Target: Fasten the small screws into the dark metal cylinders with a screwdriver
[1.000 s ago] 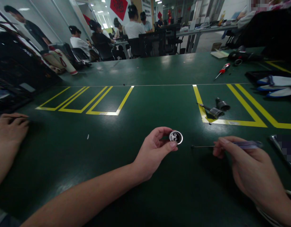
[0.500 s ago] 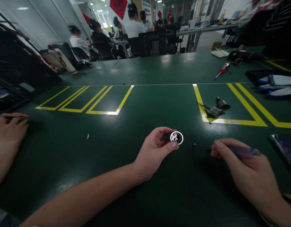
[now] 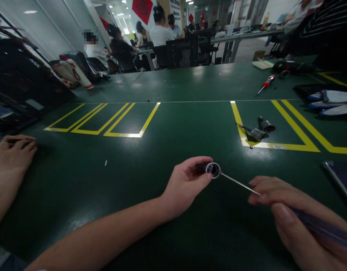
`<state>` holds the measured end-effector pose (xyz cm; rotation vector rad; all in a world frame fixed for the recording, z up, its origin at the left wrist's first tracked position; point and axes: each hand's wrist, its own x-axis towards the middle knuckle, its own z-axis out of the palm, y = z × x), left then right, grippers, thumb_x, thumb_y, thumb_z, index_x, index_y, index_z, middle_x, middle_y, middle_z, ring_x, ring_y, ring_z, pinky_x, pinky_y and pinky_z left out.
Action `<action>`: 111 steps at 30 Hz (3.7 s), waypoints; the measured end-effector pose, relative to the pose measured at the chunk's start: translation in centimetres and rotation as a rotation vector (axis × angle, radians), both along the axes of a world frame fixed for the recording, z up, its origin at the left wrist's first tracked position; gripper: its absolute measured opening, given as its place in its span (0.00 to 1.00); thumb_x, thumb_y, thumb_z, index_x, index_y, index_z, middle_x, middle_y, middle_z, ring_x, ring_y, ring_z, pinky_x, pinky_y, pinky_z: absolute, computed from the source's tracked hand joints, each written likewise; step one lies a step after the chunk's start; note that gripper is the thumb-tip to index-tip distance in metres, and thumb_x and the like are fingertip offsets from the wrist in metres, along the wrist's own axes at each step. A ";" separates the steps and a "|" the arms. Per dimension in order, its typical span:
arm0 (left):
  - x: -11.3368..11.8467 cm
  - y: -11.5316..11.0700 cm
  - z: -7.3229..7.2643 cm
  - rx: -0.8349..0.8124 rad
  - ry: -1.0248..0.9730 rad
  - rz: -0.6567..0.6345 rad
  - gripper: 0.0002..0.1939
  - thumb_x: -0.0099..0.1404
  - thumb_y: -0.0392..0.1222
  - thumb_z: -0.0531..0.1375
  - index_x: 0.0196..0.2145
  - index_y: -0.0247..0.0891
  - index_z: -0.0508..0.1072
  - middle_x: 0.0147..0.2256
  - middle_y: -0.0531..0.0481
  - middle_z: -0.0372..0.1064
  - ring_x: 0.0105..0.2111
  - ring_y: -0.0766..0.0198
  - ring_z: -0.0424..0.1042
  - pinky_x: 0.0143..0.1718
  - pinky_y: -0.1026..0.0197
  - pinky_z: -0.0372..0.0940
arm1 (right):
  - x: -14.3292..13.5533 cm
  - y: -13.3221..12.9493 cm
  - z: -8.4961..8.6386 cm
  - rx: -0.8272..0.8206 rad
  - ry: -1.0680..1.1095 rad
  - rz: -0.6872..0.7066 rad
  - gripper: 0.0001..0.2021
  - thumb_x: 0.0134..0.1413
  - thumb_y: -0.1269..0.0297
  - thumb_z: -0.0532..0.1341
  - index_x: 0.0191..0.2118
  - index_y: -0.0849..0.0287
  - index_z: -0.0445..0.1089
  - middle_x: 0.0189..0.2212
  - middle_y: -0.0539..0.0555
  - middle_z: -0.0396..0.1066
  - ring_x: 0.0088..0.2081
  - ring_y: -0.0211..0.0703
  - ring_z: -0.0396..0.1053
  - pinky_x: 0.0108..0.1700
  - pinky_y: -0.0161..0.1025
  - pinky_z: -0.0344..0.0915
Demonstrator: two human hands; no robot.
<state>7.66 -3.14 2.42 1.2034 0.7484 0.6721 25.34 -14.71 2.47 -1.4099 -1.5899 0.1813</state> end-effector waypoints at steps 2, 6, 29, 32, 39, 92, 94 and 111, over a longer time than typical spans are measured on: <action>0.1 -0.2 -0.1 -0.003 -0.021 0.005 0.17 0.56 0.30 0.61 0.44 0.36 0.71 0.42 0.48 0.72 0.42 0.65 0.71 0.46 0.61 0.67 | -0.4 -0.1 0.2 -0.030 -0.035 0.110 0.07 0.56 0.68 0.55 0.39 0.54 0.68 0.36 0.50 0.73 0.44 0.38 0.69 0.50 0.30 0.65; 0.3 -0.5 0.1 -0.006 -0.008 0.018 0.16 0.54 0.29 0.61 0.42 0.35 0.72 0.40 0.47 0.73 0.40 0.65 0.72 0.45 0.62 0.68 | -0.7 0.1 -0.1 -0.040 -0.089 0.157 0.09 0.55 0.68 0.57 0.43 0.55 0.68 0.39 0.50 0.72 0.48 0.38 0.67 0.54 0.32 0.62; 0.5 -0.8 0.7 0.428 0.247 0.043 0.15 0.55 0.30 0.56 0.39 0.36 0.76 0.43 0.44 0.72 0.43 0.59 0.72 0.41 0.61 0.70 | -2.0 1.2 1.7 0.116 -0.341 0.221 0.10 0.51 0.75 0.55 0.38 0.59 0.68 0.30 0.53 0.76 0.36 0.41 0.74 0.45 0.38 0.71; 0.5 -0.8 0.9 0.421 0.257 0.039 0.15 0.55 0.30 0.56 0.39 0.36 0.76 0.44 0.43 0.72 0.43 0.59 0.72 0.41 0.61 0.70 | -2.0 1.1 1.8 0.129 -0.352 0.215 0.10 0.50 0.76 0.55 0.38 0.58 0.68 0.29 0.52 0.76 0.35 0.41 0.75 0.44 0.37 0.72; 0.7 -0.8 0.8 0.389 0.272 0.049 0.14 0.54 0.30 0.56 0.38 0.34 0.76 0.43 0.43 0.72 0.43 0.60 0.73 0.41 0.62 0.71 | -2.0 1.3 2.1 0.148 -0.381 0.237 0.09 0.50 0.77 0.54 0.34 0.58 0.68 0.27 0.52 0.75 0.33 0.40 0.75 0.43 0.36 0.72; 0.5 -0.8 0.0 0.428 0.236 0.095 0.12 0.55 0.29 0.55 0.36 0.33 0.76 0.41 0.44 0.74 0.40 0.62 0.74 0.41 0.63 0.70 | -2.1 0.6 1.1 0.153 -0.440 0.227 0.09 0.54 0.74 0.54 0.38 0.61 0.70 0.31 0.53 0.76 0.36 0.42 0.74 0.45 0.41 0.70; 0.5 -0.7 -0.1 0.438 0.232 0.094 0.12 0.55 0.29 0.55 0.36 0.33 0.76 0.41 0.44 0.74 0.39 0.63 0.74 0.40 0.64 0.71 | -2.3 0.8 1.4 0.179 -0.432 0.244 0.10 0.53 0.77 0.54 0.38 0.60 0.69 0.28 0.52 0.76 0.34 0.40 0.74 0.44 0.38 0.70; 0.6 -0.6 -0.2 0.475 0.238 0.123 0.12 0.55 0.29 0.56 0.36 0.33 0.76 0.40 0.45 0.74 0.38 0.63 0.74 0.39 0.64 0.72 | -2.1 0.7 1.0 0.144 -0.489 0.234 0.09 0.55 0.75 0.53 0.37 0.61 0.70 0.32 0.54 0.77 0.37 0.39 0.73 0.51 0.37 0.60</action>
